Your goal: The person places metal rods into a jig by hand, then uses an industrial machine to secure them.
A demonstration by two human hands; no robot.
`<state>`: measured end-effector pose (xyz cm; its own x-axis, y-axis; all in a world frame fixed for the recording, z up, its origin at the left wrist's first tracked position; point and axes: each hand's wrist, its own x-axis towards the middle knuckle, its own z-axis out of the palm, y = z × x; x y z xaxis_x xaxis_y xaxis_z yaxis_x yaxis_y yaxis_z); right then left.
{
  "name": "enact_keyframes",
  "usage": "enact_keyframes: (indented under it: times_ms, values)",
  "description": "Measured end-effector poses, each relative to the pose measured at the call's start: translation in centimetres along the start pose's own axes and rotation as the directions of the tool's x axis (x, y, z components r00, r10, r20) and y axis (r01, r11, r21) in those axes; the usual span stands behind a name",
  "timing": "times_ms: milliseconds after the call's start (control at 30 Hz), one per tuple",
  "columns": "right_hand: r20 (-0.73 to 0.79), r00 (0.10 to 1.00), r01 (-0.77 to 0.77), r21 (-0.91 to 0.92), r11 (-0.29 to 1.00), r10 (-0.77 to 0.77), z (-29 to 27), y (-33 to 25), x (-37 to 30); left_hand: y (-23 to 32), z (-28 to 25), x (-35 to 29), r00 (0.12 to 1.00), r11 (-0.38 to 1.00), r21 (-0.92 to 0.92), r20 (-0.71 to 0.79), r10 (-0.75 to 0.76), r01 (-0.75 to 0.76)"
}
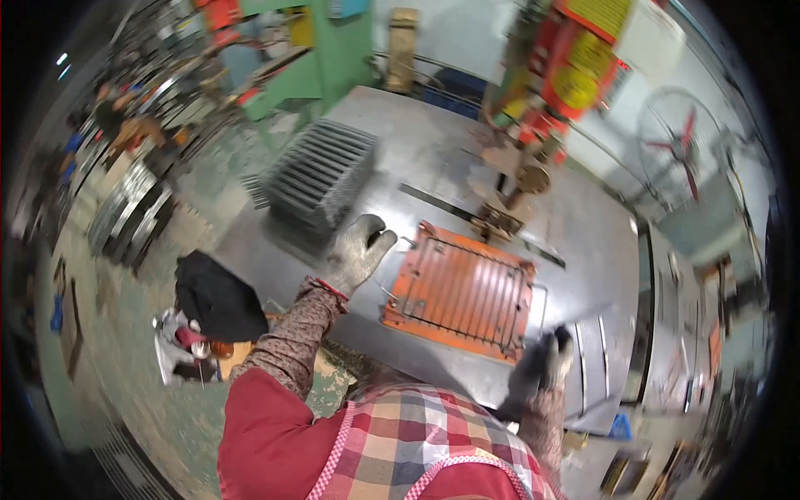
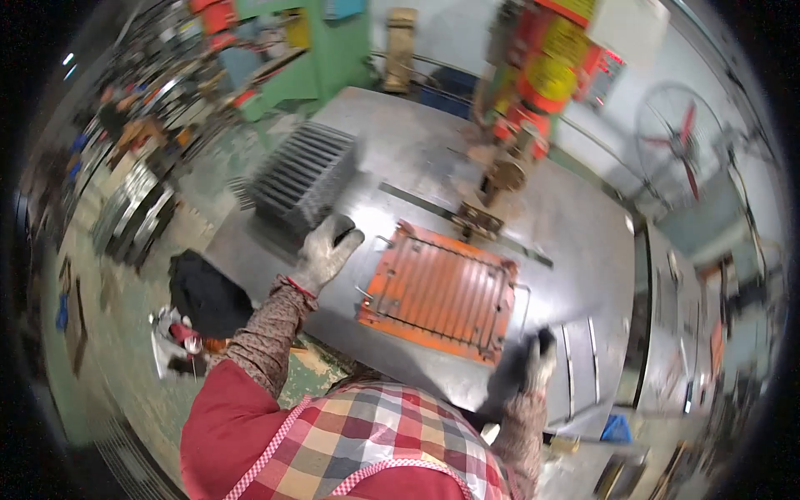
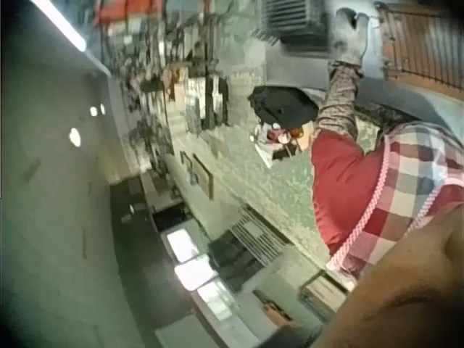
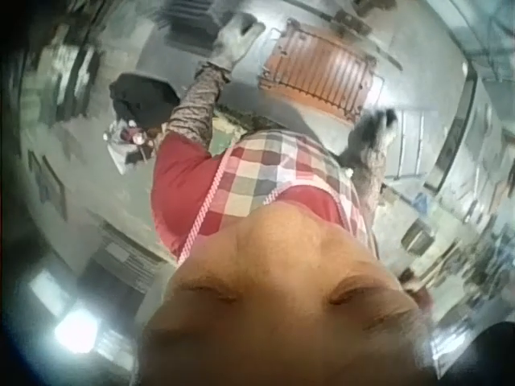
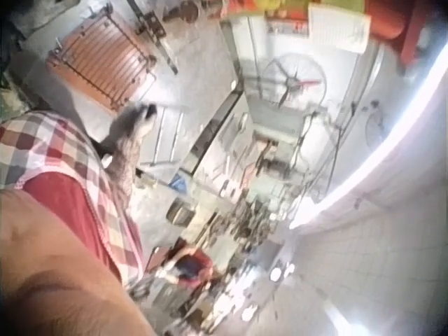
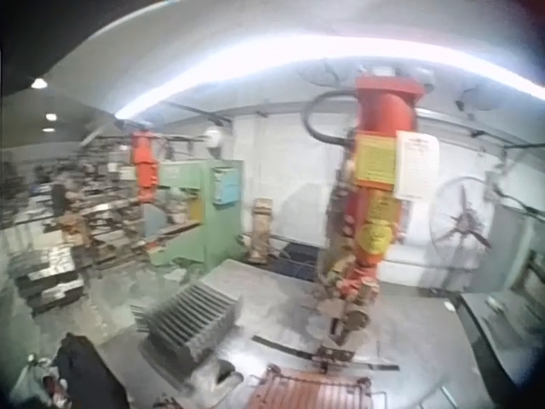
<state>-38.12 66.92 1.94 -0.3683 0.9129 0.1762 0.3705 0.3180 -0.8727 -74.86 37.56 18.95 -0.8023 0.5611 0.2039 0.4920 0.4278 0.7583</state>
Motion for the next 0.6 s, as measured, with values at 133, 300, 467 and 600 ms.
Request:
enact_keyframes:
  times_ms: [133,300,467,600]
  values:
    - [0.423,0.765,-0.642,0.442,0.626,0.485,2.9,-11.3,1.0,-5.2,6.7,0.2,0.916,0.915,-0.119,0.175,-0.362,0.385]
    - [0.289,0.809,-0.582,0.523,0.623,0.512,4.0,-11.6,-2.1,-7.8,6.6,-0.9,0.818,0.717,-0.418,0.419,-0.393,0.558]
    - [0.308,0.820,-0.559,0.610,0.562,0.482,0.3,-6.8,-10.5,-2.8,8.0,-5.0,0.773,0.783,-0.221,0.453,-0.445,0.581]
    - [0.302,0.801,-0.491,0.825,0.279,0.517,-7.4,-7.4,-18.1,-2.7,10.4,-10.0,0.695,0.781,-0.218,0.630,-0.345,0.585]
